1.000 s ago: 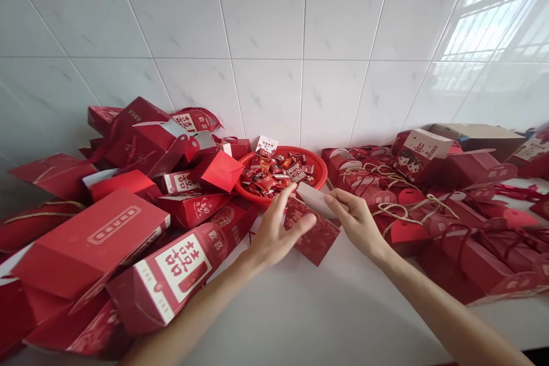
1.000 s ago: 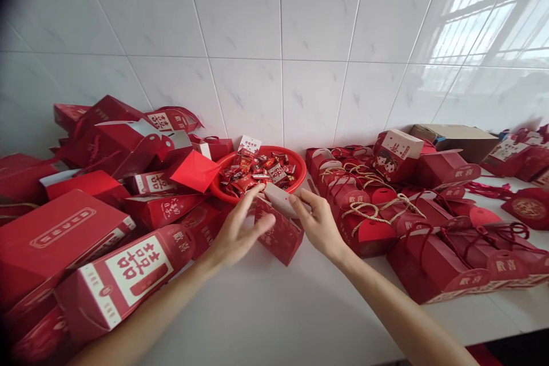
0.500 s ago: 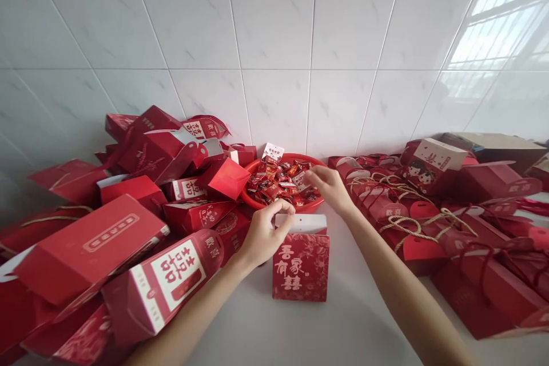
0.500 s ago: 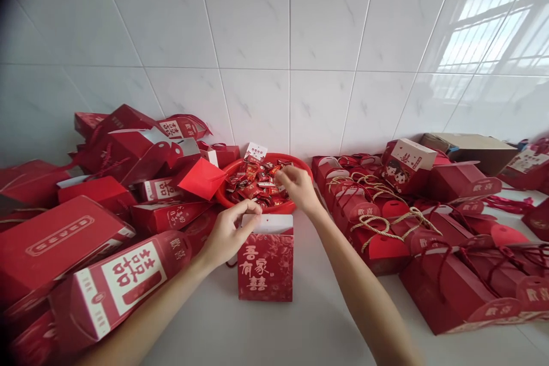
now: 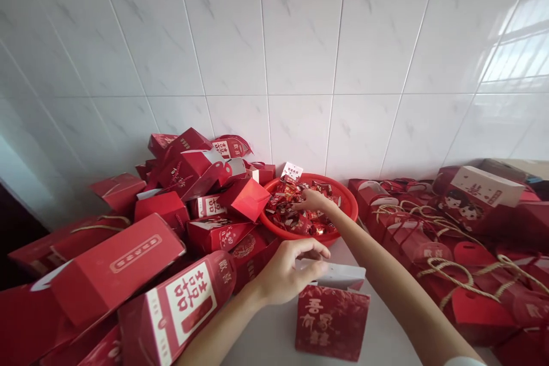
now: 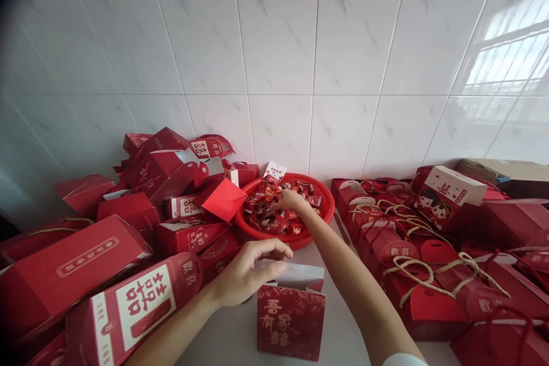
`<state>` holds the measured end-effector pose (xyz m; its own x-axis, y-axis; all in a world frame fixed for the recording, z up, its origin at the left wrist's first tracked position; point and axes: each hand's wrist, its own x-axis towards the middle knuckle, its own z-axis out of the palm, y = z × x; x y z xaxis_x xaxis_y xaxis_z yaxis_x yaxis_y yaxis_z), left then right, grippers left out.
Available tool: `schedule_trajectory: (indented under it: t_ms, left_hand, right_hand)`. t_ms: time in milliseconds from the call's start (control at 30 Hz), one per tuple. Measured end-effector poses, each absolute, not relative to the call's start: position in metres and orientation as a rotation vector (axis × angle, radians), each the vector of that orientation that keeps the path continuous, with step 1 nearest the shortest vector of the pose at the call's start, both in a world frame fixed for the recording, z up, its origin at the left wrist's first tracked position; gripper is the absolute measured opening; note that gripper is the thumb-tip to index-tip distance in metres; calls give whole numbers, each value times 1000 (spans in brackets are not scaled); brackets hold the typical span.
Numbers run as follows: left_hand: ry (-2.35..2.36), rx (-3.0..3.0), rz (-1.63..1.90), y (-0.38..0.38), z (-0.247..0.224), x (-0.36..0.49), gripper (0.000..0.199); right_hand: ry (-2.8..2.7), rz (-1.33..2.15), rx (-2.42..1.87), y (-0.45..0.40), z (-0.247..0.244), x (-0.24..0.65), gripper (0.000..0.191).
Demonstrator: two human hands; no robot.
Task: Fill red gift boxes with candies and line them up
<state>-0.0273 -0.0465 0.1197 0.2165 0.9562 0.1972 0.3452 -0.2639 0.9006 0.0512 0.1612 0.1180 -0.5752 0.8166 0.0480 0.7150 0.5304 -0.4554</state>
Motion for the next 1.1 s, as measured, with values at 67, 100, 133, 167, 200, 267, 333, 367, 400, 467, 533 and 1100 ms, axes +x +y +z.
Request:
schedule_trajectory:
  t_ms: [67,100,133,167,200,267,333,367,400,467,533,1100]
  left_hand:
    - [1179,1736,1027,-46,120,-27,24]
    - [1159,1728,1021,-46,120,-27,25]
    - [1139,1724,1015,-46,120,-27,26]
    - [1122,1723,1009,-45,120,-27,26]
    - [1110,1727,1004,-45,120,-27,26]
    - [1097,1745,1004,-44,120,-26,27]
    - [1088,1759,1035,-42,123,-25,28]
    - [1086,1756,1063,-40,124,-25,29]
    - [1090,1744,1103,-37,125,-26,30]
    - [1120,1690,1222,-28,127,-29,32]
    - [1174,1575,1408,-16,127,-33,32]
    - [1240,791,1809,52,112,-51,29]
  right_hand:
    - [-2511,583,-1301,161,117,58,33]
    - [-2501,573,-1305,160,118,63,34]
    - [-2479,549,-1305,158,119,68,36]
    - [-2458,527,-1277,156,120,72,38]
    - [-2458,526,-1204,153,121,77,41]
    - [-2566,594,-934,147,121,84,47]
    - [-2759,657,-649,142,118,87,44]
    - [-2833,651,-568,140,115,88,38]
    - [-2873,623,-549,138,111,88,29]
    - [-2824,629,-600,138,104,89,13]
    - [-2624,809,-627,139,100,90,11]
    - [-2123,1067,-706,150,102,119,26]
